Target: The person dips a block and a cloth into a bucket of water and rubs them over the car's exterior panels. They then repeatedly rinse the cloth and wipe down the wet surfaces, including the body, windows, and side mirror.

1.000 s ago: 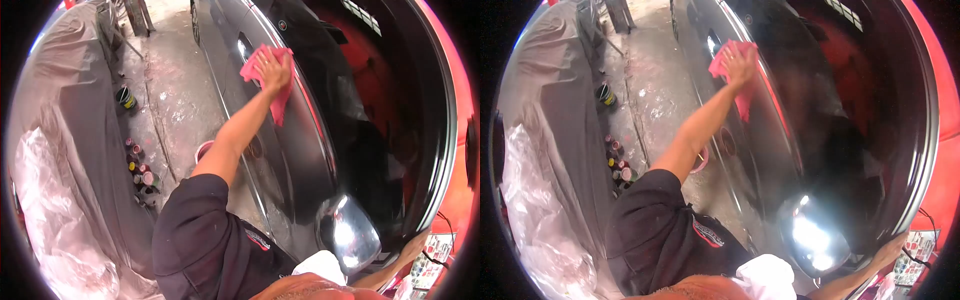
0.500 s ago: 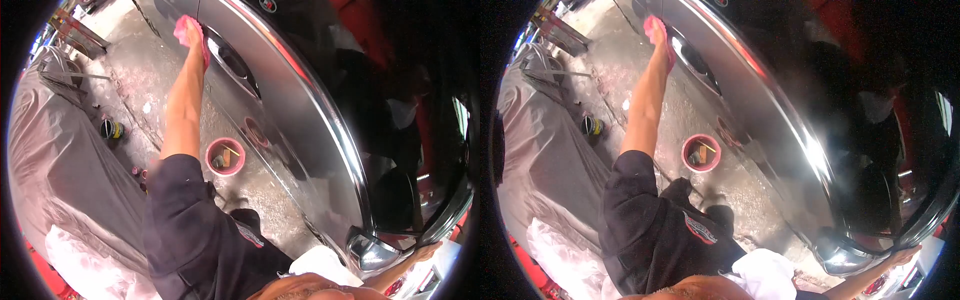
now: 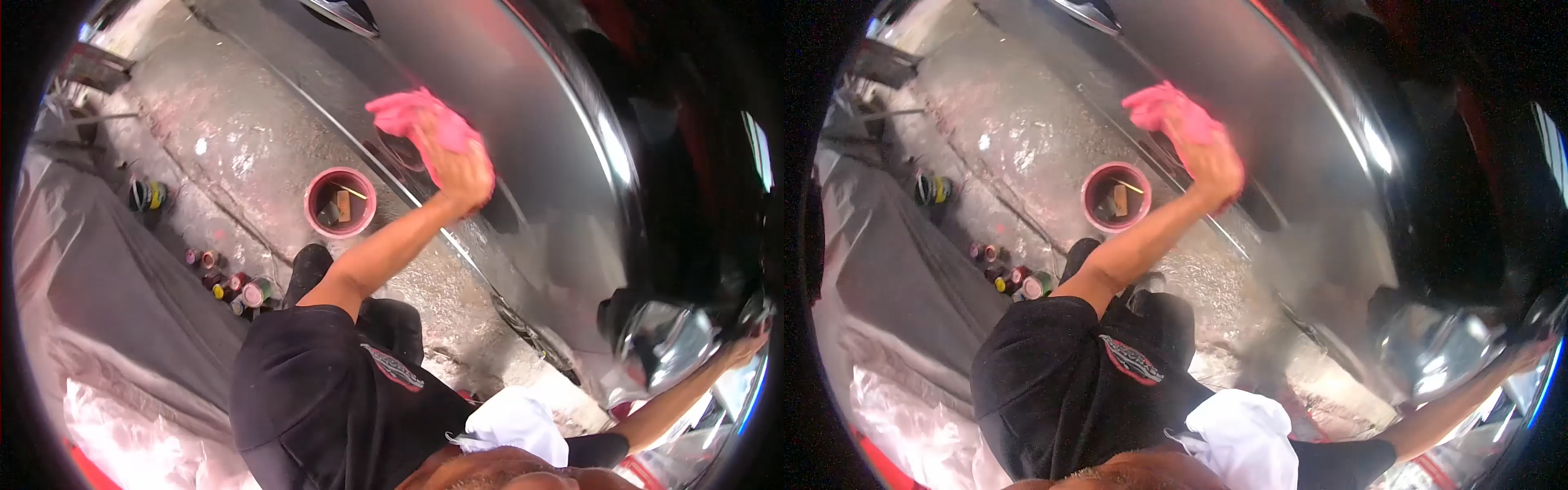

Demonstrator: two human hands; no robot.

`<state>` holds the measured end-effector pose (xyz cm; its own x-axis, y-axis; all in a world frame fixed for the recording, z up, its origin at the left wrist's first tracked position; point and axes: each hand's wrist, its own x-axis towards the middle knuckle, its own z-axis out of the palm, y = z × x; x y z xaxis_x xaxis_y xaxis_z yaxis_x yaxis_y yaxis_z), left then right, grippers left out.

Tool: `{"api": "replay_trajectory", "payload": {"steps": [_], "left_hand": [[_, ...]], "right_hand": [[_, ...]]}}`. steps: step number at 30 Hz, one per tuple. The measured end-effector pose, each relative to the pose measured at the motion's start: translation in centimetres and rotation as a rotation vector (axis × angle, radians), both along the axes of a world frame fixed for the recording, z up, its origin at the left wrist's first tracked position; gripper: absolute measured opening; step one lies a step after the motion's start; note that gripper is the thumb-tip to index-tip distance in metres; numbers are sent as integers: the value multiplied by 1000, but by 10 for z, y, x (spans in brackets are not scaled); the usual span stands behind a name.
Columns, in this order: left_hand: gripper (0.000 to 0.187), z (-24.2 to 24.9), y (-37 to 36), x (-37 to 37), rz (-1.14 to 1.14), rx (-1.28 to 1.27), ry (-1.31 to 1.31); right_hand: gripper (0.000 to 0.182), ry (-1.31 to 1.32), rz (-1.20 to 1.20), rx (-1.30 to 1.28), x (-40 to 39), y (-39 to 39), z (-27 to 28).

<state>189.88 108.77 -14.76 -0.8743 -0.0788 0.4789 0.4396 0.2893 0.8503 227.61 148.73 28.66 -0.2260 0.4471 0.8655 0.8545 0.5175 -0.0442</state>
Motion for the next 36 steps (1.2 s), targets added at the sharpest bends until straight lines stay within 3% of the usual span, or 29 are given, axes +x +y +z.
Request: {"api": "replay_trajectory", "payload": {"steps": [2,4,5,7,9,11,12,13,15,16,17,19,21,22,24,25,28,29,31,33,35,36], "left_hand": [[70,-33,19,36,-125,-283,161],[73,-41,26,58,-226,-65,543],[73,-45,25,66,-258,-40,559],[43,-55,23,70,-307,-165,676],[49,-74,19,74,-331,-112,793],[54,-94,-1,89,-716,-99,646],[55,-110,-8,96,-850,-42,626],[56,-125,-14,105,-994,13,611],[55,-166,-25,133,-1190,76,615],[57,-197,-33,146,-1297,4,636],[60,-226,-42,161,-1398,-69,654],[70,-261,-66,187,-1610,-594,605],[78,-293,-78,193,-1590,-557,627],[74,-299,-80,194,-1636,-602,623],[69,-307,-91,200,-1689,-516,700],[64,-305,-93,204,-1732,-420,760],[52,-285,-105,207,-1658,-255,872],[51,-293,-103,200,-1663,-271,788],[40,-307,-90,175,-1456,-274,854],[46,-296,-79,145,-1108,-267,985],[58,-271,-57,109,-787,-202,1015],[63,-249,-47,94,-626,-192,1013]], "right_hand": [[49,39,45,71,4,-36,-14],[45,121,99,187,25,-94,-52],[43,177,132,272,40,-130,-80],[38,305,165,446,71,-208,-163],[34,447,192,472,88,-274,-280],[30,614,316,174,81,-327,-421],[36,817,457,-433,44,-356,-475],[43,962,393,-1037,7,-385,-528],[64,1370,1052,-1658,-35,-392,-638],[69,1677,1140,-1831,-61,-400,-656],[63,1788,1416,-1848,-67,-399,-674],[60,2015,2170,-1608,-52,-394,-781],[56,1445,1636,-1439,-46,-411,-837],[55,1187,1353,-1340,-48,-419,-837],[48,1520,1216,-1308,-39,-428,-802],[48,1524,1214,-1266,-30,-412,-781],[45,1798,1107,-832,16,-370,-736],[44,1875,1071,-692,34,-357,-719],[55,1260,844,-455,58,-329,-653],[67,472,481,-4,57,-297,-599],[79,40,207,158,36,-266,-577],[77,52,180,247,24,-256,-562]]}}
